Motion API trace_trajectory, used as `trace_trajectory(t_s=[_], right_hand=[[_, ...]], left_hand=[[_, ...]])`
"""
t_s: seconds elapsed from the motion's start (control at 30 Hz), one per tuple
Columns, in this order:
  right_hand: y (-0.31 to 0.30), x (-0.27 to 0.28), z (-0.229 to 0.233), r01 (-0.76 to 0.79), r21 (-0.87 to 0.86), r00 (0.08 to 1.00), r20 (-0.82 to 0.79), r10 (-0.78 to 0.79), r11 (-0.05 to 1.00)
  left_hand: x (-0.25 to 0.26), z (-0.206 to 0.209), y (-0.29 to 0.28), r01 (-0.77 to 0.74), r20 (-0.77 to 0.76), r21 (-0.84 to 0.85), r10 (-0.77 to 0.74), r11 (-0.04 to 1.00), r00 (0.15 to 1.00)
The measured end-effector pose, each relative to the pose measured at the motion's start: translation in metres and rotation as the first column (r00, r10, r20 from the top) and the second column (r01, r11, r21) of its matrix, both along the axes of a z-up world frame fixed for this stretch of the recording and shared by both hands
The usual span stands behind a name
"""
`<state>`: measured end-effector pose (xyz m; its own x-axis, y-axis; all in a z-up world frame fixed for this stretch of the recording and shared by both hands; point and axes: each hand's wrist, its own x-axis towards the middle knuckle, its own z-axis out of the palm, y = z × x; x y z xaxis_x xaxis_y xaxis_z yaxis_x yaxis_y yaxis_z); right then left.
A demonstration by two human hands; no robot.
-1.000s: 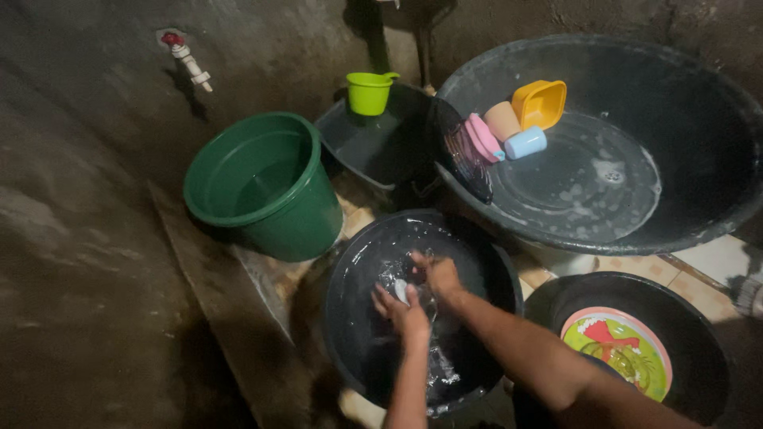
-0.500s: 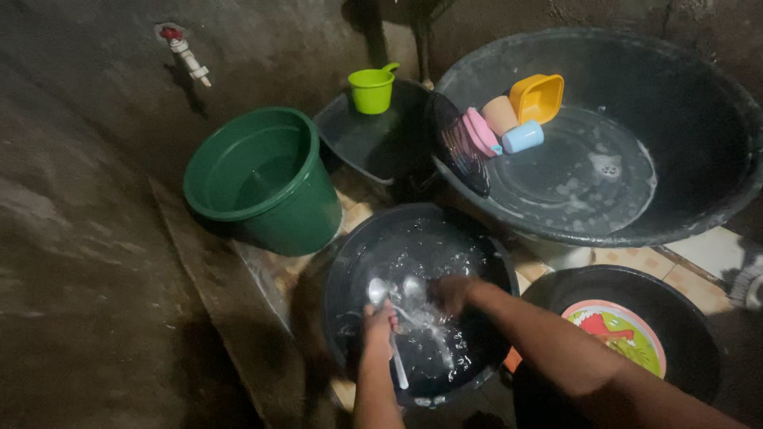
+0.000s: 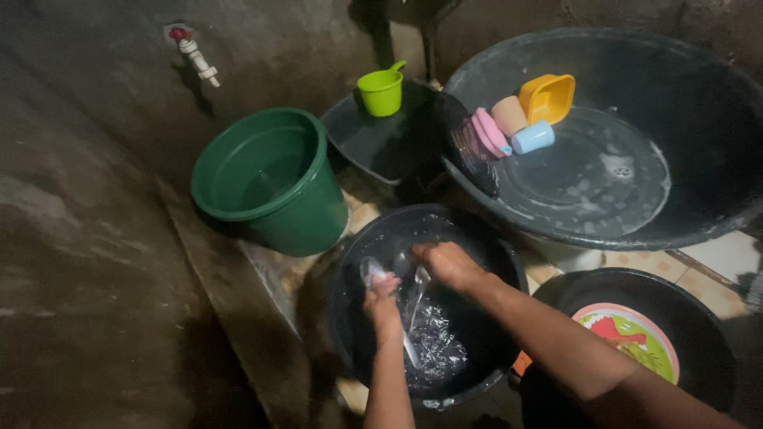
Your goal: The person washes dishes by hand in floor-level basins, scooping water with a green plastic ladle to rinse and scrubbing plates, cups, and small containers one at a time. Cleaned items are stacked on a plate in a large basin as the person works through the dishes.
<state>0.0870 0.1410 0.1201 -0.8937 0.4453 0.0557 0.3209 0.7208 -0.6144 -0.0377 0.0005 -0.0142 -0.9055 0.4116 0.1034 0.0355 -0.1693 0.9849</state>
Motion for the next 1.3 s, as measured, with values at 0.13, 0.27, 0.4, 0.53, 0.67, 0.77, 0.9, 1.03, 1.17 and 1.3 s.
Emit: trace_trajectory(t_s=[0.13,0.27,0.4,0.53,0.67,0.77,0.9,1.03,1.17,1.3], right_hand=[[-0.015,-0.018,-0.027,0.242,-0.254,0.956,-0.103,-0.275,0.936],[-0.017,-0.018,-0.069,0.157,-0.401,0.987,0.089,-0.132,0.903],[-0.028,-0.02,-0.097,0.075,-0.091,0.914,0.404,-0.032,0.993],[-0.04,-0.038,-0.1,0.464,-0.189,0.851,0.368,-0.376,0.865],[-0.029,-0.065,-0.09,0.214,-0.712,0.949,-0.012,-0.316,0.669],[-0.007,-0.083,-0.086,0.133,-0.359,0.958,-0.192,-0.212,0.924],[0.01,-0.072,-0.101,0.06,0.397,0.997,0.022,-0.075,0.916],[0.02,-0.053,-0.095,0.005,0.003,0.947,0.32,-0.006,1.0],[0.028,-0.036,-0.053,0.028,-0.37,0.975,0.214,0.057,0.929],[0.016,-0.038,-0.011,0.064,-0.593,0.99,0.138,0.023,0.803]], left_hand=[[0.015,-0.006,-0.004,0.38,0.595,-0.147,-0.225,0.913,0.771],[0.029,-0.034,-0.017,0.38,0.742,-0.035,-0.231,0.924,0.63],[0.023,-0.073,-0.023,0.499,0.856,-0.021,-0.242,0.867,0.457],[0.019,-0.097,-0.023,0.399,0.821,-0.088,-0.16,0.913,0.548],[0.011,-0.079,-0.025,0.181,0.804,0.121,-0.203,0.976,0.558],[-0.007,-0.033,-0.024,0.128,0.663,0.209,-0.236,0.97,0.711],[-0.012,0.011,-0.025,0.031,0.639,-0.135,0.063,0.99,0.766],[-0.021,0.018,-0.027,-0.053,0.531,-0.212,0.16,0.976,0.832],[-0.02,0.006,-0.021,-0.147,-0.011,-0.142,0.147,0.979,0.989],[-0.007,0.008,-0.007,0.117,0.27,-0.019,-0.108,0.993,0.957]])
